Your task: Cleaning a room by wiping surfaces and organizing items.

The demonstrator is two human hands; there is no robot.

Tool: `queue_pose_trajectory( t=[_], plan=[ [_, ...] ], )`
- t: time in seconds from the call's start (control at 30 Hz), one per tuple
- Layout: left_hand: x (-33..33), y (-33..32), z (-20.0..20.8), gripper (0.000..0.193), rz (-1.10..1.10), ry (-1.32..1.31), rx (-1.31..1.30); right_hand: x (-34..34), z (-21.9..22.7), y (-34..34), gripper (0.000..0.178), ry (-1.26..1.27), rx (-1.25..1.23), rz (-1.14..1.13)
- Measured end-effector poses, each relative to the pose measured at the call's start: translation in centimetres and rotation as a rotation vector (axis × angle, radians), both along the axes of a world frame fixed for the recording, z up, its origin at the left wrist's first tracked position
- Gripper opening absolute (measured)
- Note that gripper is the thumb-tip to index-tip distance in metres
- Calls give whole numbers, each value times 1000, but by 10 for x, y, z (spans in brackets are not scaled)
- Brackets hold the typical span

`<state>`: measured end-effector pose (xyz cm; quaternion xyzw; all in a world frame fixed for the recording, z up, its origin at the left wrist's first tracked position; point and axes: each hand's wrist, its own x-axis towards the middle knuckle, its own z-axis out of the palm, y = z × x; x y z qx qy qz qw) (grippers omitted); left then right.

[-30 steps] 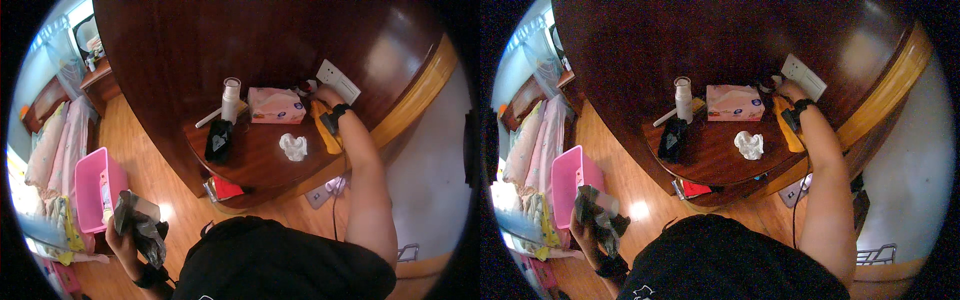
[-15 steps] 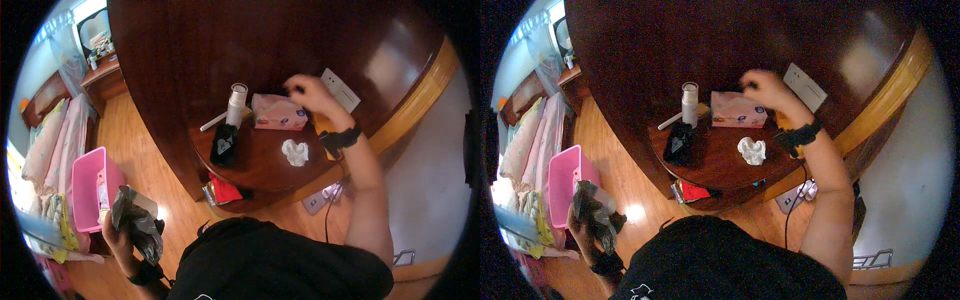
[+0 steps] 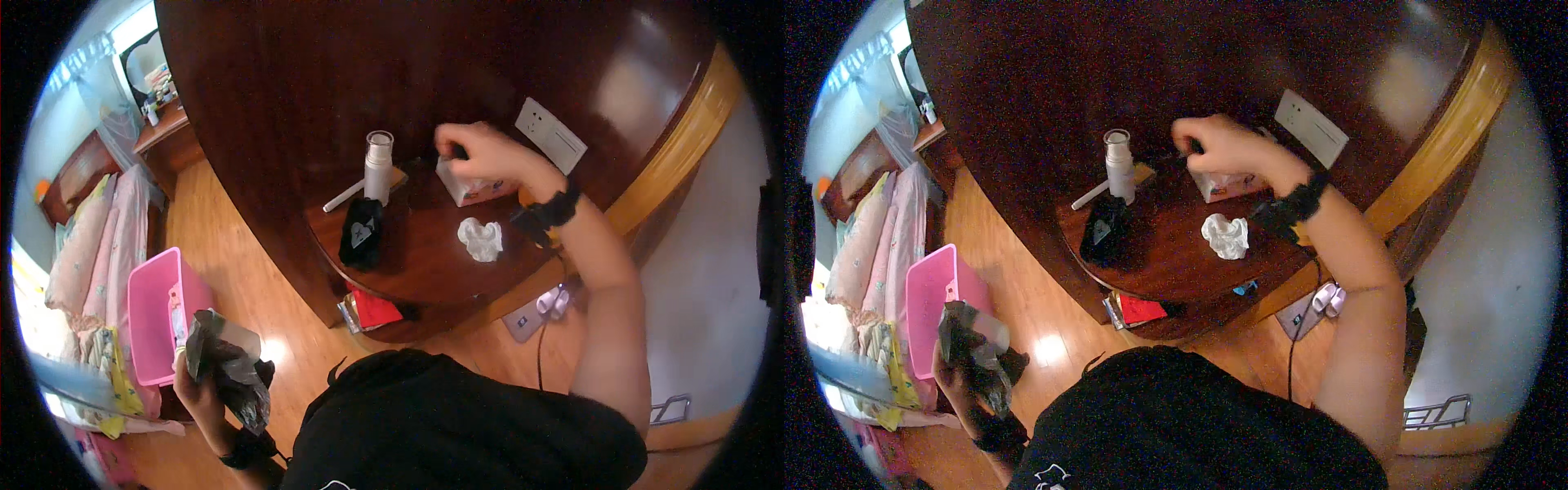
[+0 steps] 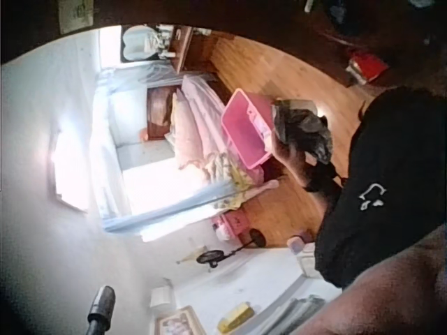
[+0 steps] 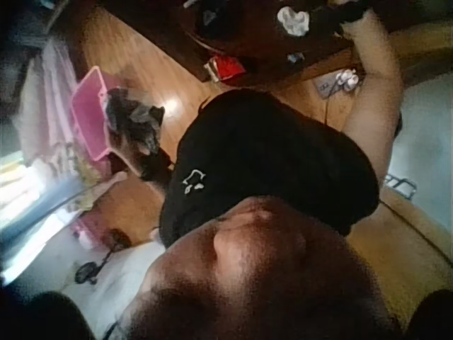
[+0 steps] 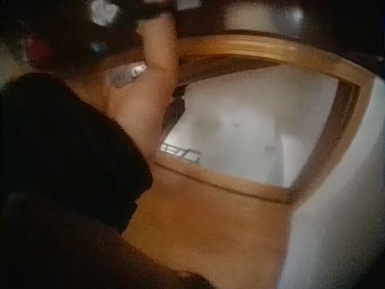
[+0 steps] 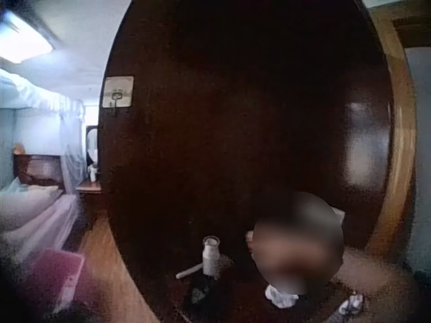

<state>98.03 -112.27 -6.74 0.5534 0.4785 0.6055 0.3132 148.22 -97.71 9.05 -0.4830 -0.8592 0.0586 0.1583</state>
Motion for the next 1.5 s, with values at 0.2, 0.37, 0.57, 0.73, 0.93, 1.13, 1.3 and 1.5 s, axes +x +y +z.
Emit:
queue_pose_trajectory(
  t=[0.2,0.37,0.57,0.73,0.93,1.13,1.3,1.5],
  plan=[
    [9,-4,8,19,-8,45,-3,-24,-63,30,31,-176,-128,205],
    [-3,-16,8,27,-1,84,4,-3,-41,46,15,-346,-127,142],
    [1,-16,5,28,50,-34,26,9,-62,93,23,-234,-18,4],
    [-10,-12,-4,28,16,78,-23,5,-83,89,27,-544,16,-51],
    [-4,-20,4,25,-27,25,75,27,-52,79,21,-339,-32,-7],
    [-4,-18,1,29,65,6,36,37,-42,88,24,-115,-105,-214],
    [-6,-16,10,34,-33,121,31,10,-64,94,28,10,-107,95],
    [10,-22,16,32,42,-47,-27,-12,-72,86,30,-330,-128,8]
  ],
)
